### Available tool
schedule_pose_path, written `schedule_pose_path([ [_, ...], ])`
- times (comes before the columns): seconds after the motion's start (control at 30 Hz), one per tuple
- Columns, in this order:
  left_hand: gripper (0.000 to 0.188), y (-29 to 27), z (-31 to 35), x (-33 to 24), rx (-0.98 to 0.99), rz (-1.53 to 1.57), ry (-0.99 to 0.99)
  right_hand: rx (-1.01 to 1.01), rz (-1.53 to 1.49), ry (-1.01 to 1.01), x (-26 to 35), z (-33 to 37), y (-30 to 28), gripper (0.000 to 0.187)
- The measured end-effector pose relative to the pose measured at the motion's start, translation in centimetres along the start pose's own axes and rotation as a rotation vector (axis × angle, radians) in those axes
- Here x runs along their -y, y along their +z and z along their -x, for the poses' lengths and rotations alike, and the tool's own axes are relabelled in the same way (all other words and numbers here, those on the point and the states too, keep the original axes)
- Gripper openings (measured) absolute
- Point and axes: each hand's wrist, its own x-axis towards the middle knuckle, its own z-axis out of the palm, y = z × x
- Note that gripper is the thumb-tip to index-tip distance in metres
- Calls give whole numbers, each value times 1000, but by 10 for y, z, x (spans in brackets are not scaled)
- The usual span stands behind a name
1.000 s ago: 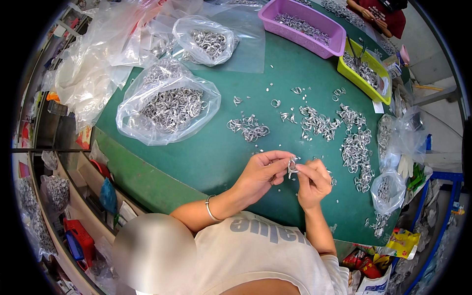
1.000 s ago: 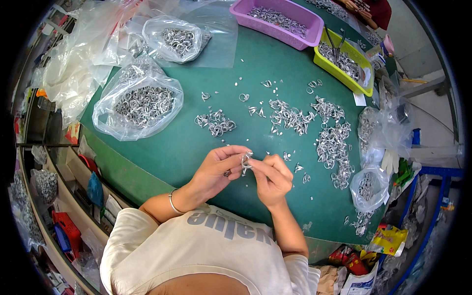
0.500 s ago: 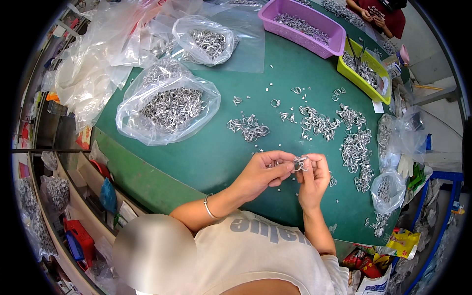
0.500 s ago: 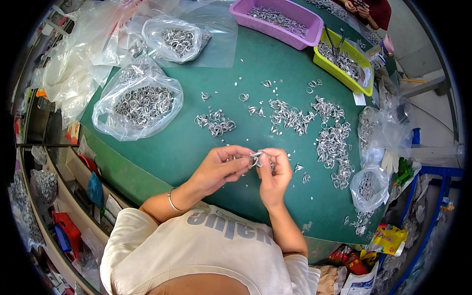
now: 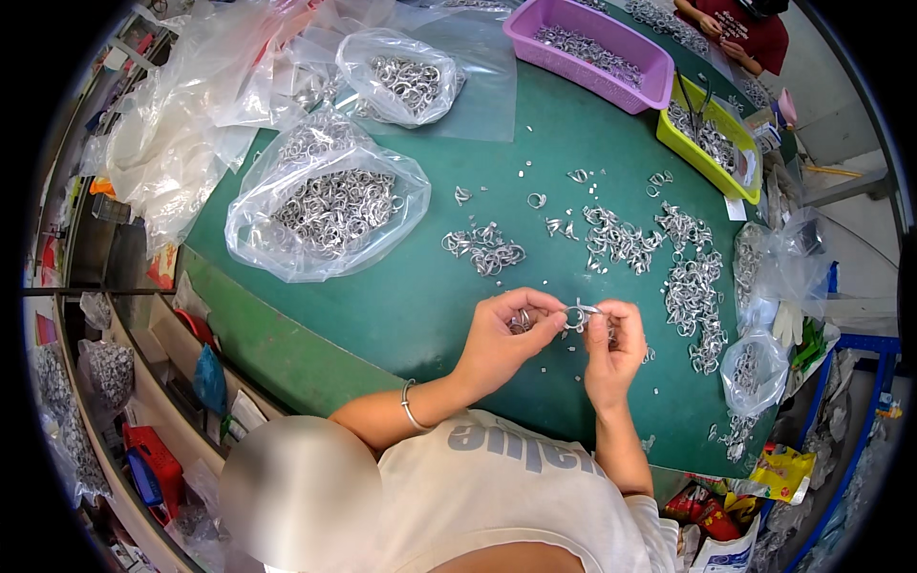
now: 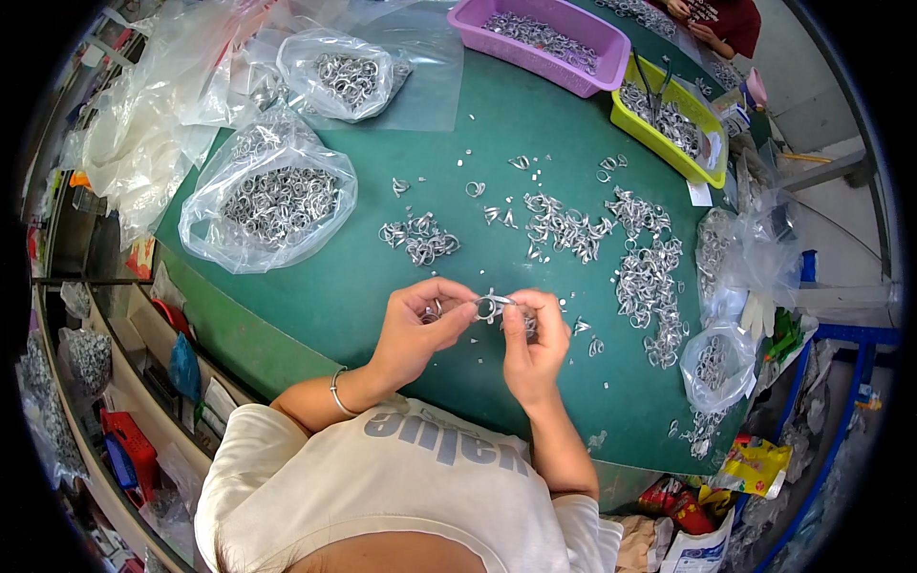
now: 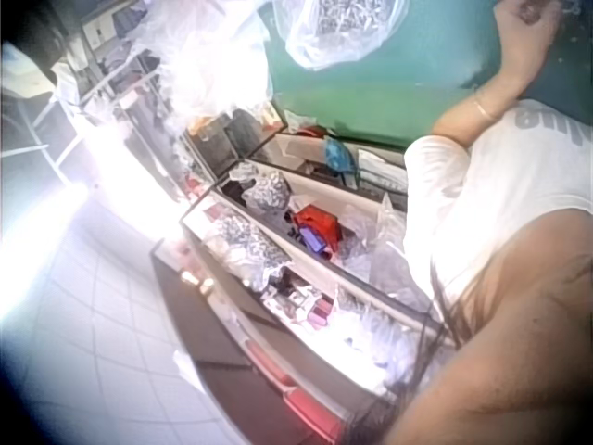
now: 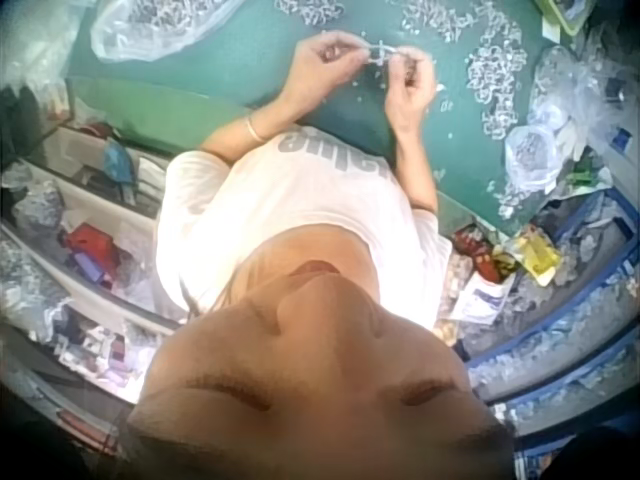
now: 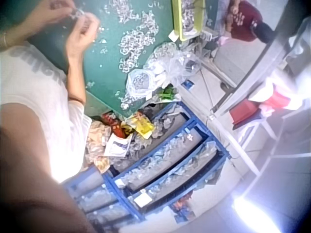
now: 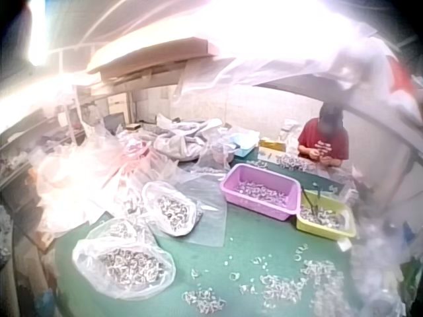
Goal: The person repeatedly picks up small metal rings and fasteners from a green worktable, joins them by hand, and places the assembled units into a clear plastic bag. The person also spreads and reorganizes loose parts across the table to access new items. No tools are used; all handling is done by hand.
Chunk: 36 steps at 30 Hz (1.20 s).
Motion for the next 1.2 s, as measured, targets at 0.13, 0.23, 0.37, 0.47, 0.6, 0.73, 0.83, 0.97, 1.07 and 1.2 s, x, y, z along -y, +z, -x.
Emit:
schedule_pose_path([
  [0.13, 8, -5, -2, -2, 29, -60, 18, 130, 390, -266, 24, -19, -11, 3],
  [0.23, 7, 0, -2, -1, -19, -213, 204, 145, 489, -345, 27, -22, -13, 6],
  [0.37, 8, -1, -4, -3, 15, -200, 183, 201, 693, -574, 32, -28, -18, 9],
  [0.47, 8, 3, -2, 1, -5, -279, 279, 229, 768, -580, 39, -33, -21, 9],
  [0.6, 8, 3, -5, 1, -2, -350, 361, 246, 644, -372, 44, -33, -20, 6],
  [0.73, 10, -1, -8, -2, 68, -59, 61, 246, 470, -229, 45, -33, -19, 5],
  [0.83, 10, -3, -11, -2, 94, 77, -52, 228, 587, -344, 36, -30, -18, 6],
  [0.97, 9, -2, -10, -2, 104, 129, -78, 187, 661, -356, 37, -28, -16, 7],
  [1.07, 10, -6, -11, 2, 140, 145, -63, 203, 419, -115, 43, -25, -16, 7],
  [1.2, 11, -6, -13, 0, 163, 283, -169, 152, 280, -93, 28, -18, -14, 8],
])
